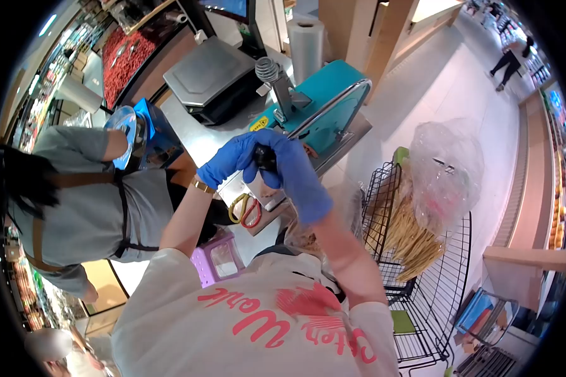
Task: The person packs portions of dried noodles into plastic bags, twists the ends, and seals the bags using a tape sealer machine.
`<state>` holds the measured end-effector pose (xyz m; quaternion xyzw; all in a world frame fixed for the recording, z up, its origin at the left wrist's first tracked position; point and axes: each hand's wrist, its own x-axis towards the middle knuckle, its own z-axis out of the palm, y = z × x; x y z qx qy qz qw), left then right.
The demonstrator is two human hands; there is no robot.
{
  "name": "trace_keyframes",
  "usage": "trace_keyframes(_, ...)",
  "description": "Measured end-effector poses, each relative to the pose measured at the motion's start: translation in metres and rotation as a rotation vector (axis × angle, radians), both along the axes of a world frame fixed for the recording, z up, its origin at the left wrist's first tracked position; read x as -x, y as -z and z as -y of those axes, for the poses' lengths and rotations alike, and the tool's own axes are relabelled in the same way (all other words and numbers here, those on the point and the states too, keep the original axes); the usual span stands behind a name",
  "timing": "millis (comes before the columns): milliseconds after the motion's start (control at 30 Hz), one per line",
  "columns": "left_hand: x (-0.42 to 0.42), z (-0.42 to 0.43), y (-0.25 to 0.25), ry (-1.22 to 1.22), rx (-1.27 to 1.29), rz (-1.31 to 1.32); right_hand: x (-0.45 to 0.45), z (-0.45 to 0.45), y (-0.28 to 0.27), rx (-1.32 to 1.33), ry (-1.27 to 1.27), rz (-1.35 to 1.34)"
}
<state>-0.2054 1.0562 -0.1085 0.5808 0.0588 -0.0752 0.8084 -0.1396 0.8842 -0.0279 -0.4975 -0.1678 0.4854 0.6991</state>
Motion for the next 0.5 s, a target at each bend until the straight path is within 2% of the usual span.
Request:
trace_keyframes(33, -0.001, 0.001, -0.004, 0.118, 0.051, 0.108, -0.005, 0.002, -0.003, -0.019, -0.006, -0.032)
trace_keyframes(67, 0.003, 0.015, -0.010, -0.022, 0.064, 0.050, -0.006, 0.006, -0.005, -0.036, -0.015, -0.065)
trace_keyframes(100, 0.004, 0.023, -0.011, -0.007, 0.057, 0.061, -0.004, 0.010, -0.008, -0.045, -0.001, -0.054)
trace_keyframes(167, 0.003, 0.036, -0.010, -0.091, -0.186, -0.035, 0.003, 0.018, -0.010, -0.336, 0.130, -0.139)
trace_keyframes(200, 0.005, 0.048, -0.018, -0.093, -0.178, -0.062, 0.004, 0.026, -0.002, -0.347, 0.143, -0.130)
trace_keyframes(233, 0.008, 0.056, -0.009, -0.081, -0.109, 0.009, 0.004, 0.038, 0.014, -0.357, 0.257, -0.041)
trace_keyframes(267, 0.007, 0.057, 0.010, -0.045, 0.078, 0.104, 0.004, 0.051, 0.030, -0.364, 0.371, 0.049)
trace_keyframes(300, 0.006, 0.062, 0.017, -0.009, 0.267, 0.196, 0.004, 0.065, 0.044, -0.368, 0.382, 0.049)
trace_keyframes(333, 0.008, 0.071, 0.024, 0.007, 0.268, 0.188, 0.005, 0.081, 0.057, -0.308, 0.474, 0.226)
trace_keyframes(367, 0.010, 0.084, 0.019, -0.139, 0.005, 0.494, 0.009, 0.097, 0.066, -0.242, 0.563, 0.402)
trace_keyframes(400, 0.011, 0.095, 0.013, -0.284, -0.261, 0.798, 0.015, 0.112, 0.067, -0.215, 0.547, 0.412)
trace_keyframes(433, 0.009, 0.101, 0.006, -0.284, -0.148, 0.891, 0.021, 0.120, 0.065, -0.211, 0.572, 0.409)
trace_keyframes(500, 0.008, 0.112, -0.020, -0.156, -0.046, 0.907, 0.032, 0.127, 0.053, 0.003, 0.574, 0.795)
